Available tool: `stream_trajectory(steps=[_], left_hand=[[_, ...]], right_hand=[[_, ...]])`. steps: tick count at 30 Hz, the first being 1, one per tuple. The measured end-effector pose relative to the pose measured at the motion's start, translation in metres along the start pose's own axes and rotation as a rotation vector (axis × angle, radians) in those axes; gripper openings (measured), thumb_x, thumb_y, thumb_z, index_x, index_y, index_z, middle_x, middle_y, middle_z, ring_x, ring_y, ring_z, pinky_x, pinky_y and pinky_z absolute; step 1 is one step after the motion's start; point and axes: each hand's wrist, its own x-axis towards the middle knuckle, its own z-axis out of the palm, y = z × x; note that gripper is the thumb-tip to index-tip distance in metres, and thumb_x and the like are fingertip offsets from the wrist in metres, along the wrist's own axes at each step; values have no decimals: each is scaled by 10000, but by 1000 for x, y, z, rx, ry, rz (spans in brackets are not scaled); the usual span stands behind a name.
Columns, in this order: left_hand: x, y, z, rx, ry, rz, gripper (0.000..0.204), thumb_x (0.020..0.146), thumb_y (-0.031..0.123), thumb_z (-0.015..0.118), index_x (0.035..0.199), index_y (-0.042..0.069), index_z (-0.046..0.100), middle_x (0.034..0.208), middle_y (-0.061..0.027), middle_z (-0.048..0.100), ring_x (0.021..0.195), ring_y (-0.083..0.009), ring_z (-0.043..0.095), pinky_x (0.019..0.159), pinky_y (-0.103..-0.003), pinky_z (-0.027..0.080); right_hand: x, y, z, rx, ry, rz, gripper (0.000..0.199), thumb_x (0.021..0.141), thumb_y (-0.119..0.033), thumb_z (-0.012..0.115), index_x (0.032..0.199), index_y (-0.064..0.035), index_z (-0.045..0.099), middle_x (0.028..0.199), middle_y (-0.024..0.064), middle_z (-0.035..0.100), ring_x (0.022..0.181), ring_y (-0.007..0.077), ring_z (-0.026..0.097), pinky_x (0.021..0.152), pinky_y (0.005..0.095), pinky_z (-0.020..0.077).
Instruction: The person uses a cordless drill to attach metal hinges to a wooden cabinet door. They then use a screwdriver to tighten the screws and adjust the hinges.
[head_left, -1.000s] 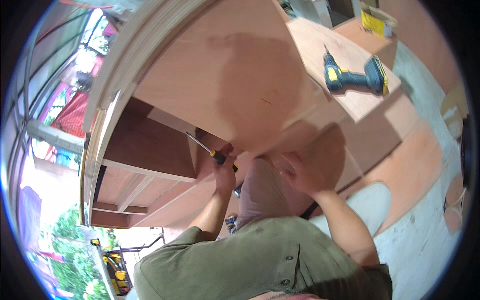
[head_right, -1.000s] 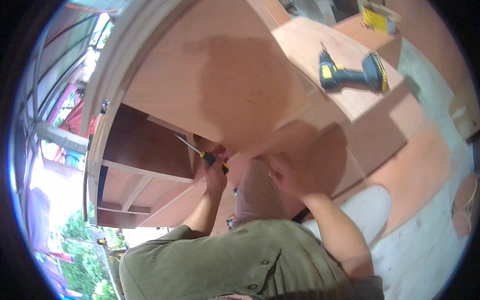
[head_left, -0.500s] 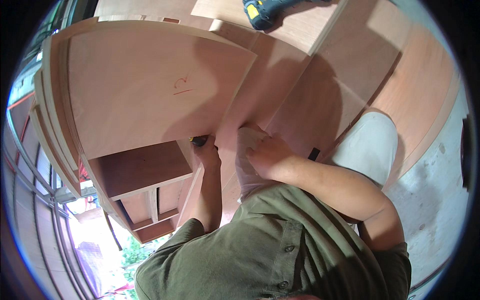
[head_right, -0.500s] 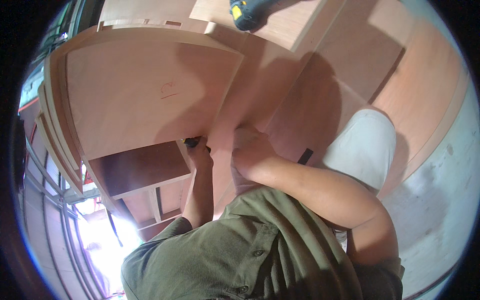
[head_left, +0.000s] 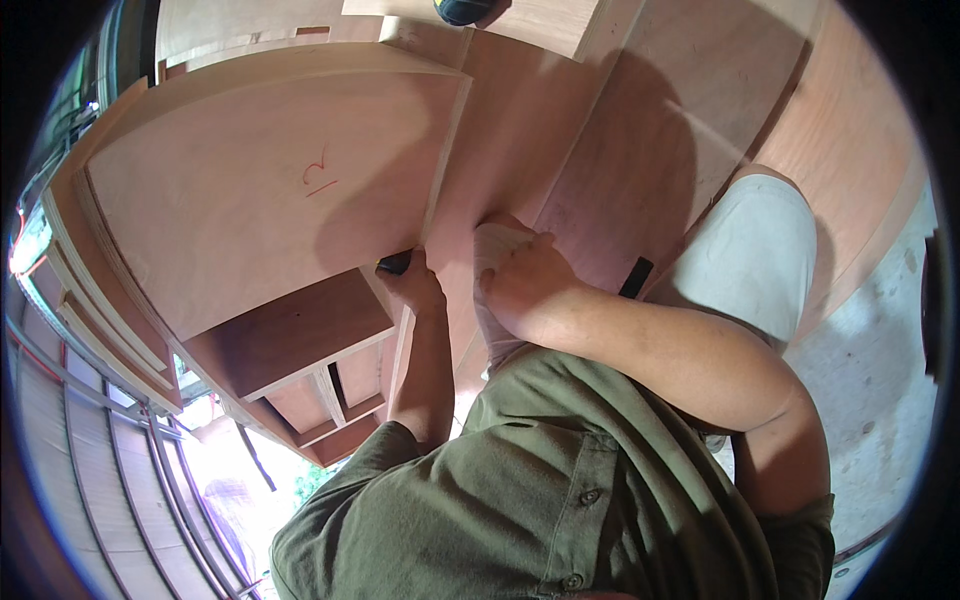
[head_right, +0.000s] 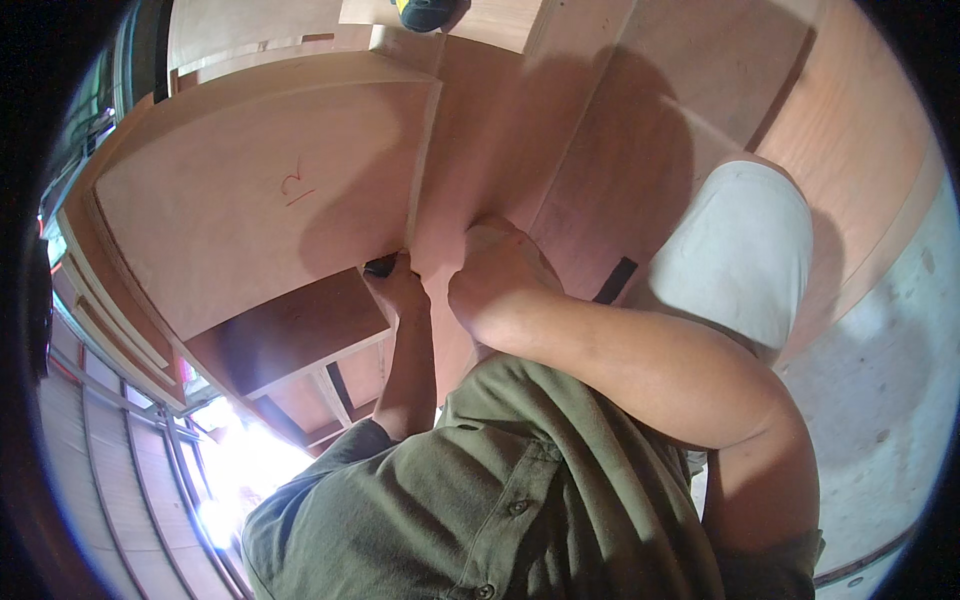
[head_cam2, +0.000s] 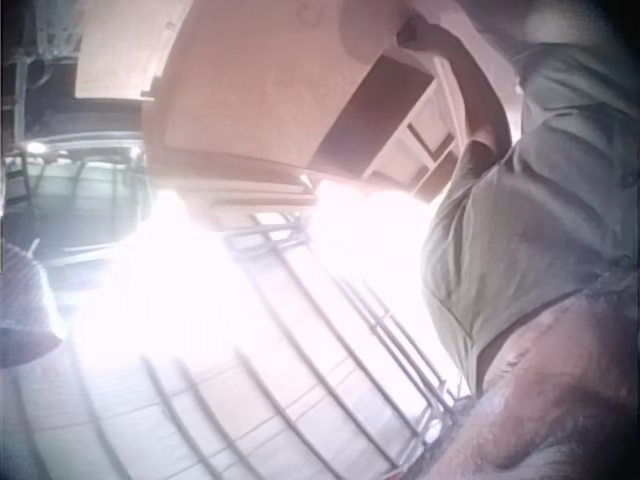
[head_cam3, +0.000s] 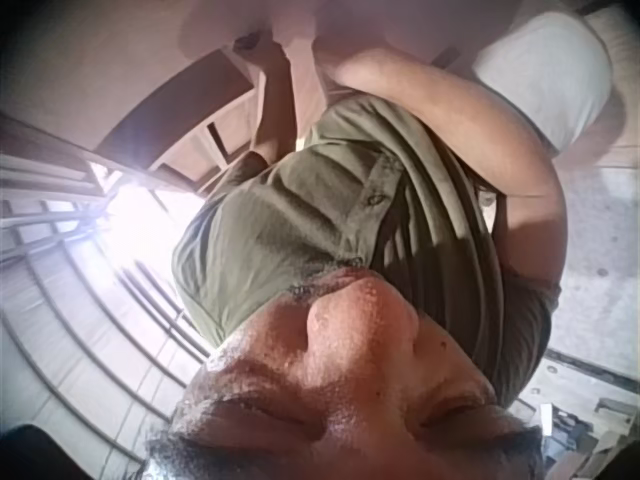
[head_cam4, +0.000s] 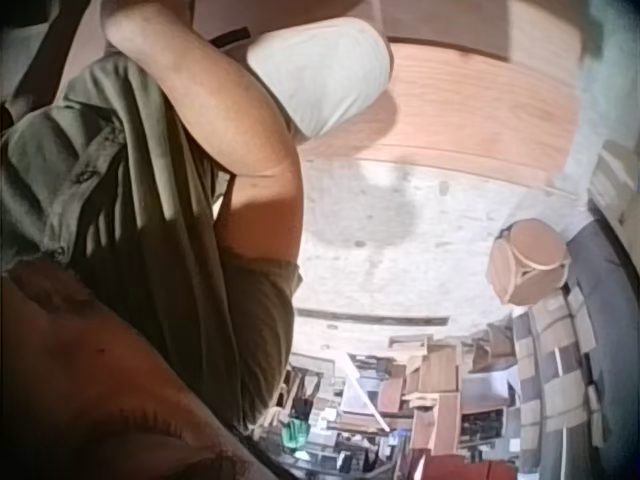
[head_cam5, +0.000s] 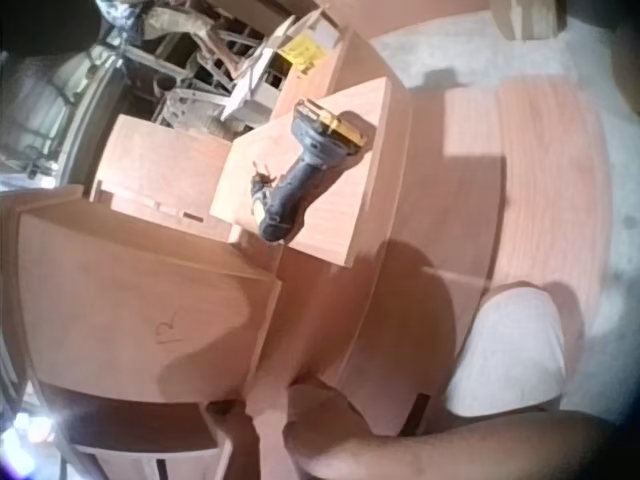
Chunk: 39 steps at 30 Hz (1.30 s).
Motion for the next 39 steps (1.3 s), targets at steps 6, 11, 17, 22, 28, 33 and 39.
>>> stream_trajectory(steps=[6, 11, 17, 22, 28, 33, 39], left_hand=[[7, -15, 3, -62, 52, 99, 480, 728, 3, 681, 1122, -11, 407, 975, -87, 526, 828, -163, 528, 666, -276, 463], [-1, -5, 8, -113, 50, 74, 479, 738, 8, 681, 1126, -11, 402, 977, -80, 522, 838, -163, 524, 672, -278, 464], [-6, 2, 10, -150, 18, 77, 499, 737, -10, 674, 1157, -19, 404, 1005, -88, 526, 861, -172, 527, 699, -292, 467], [-4, 1, 9, -151, 5, 97, 499, 735, -32, 664, 1166, -21, 412, 1017, -88, 529, 872, -178, 528, 726, -302, 464], [-12, 11, 13, -193, -5, 97, 464, 741, -20, 670, 1133, 9, 423, 980, -65, 523, 790, -158, 511, 647, -305, 451], [-14, 10, 13, -136, 46, 102, 434, 742, 15, 687, 1096, 24, 435, 917, -52, 518, 650, -143, 483, 497, -300, 408], [1, -5, 7, -64, 61, 32, 393, 725, 64, 704, 1034, 24, 464, 805, -43, 513, 610, -135, 475, 481, -287, 397]], right_hand=[[-1, 0, 8, 7, 84, -28, 274, 850, -152, 501, 1036, 4, 627, 985, 216, 648, 943, 370, 624, 890, 597, 415], [-2, 0, -1, 5, 37, -21, 256, 838, -139, 518, 1013, 8, 634, 971, 200, 650, 929, 347, 629, 866, 573, 430], [-12, -2, -27, 37, 1, -12, 257, 827, -154, 538, 1000, 6, 641, 972, 194, 651, 923, 338, 630, 825, 546, 434], [-16, -6, -23, -20, 114, -2, 255, 821, -166, 549, 990, -3, 649, 953, 179, 649, 889, 322, 629, 794, 527, 433], [-12, -3, -19, 62, 70, -20, 232, 814, -176, 554, 945, -22, 669, 908, 154, 656, 864, 298, 627, 799, 511, 433], [-14, 2, -13, 116, 100, -72, 208, 809, -168, 549, 901, -63, 703, 907, 110, 680, 881, 260, 632, 810, 504, 438], [-1, -2, 2, 186, 120, 13, 237, 816, -173, 512, 897, -80, 714, 933, 118, 688, 943, 276, 645, 836, 497, 447]])
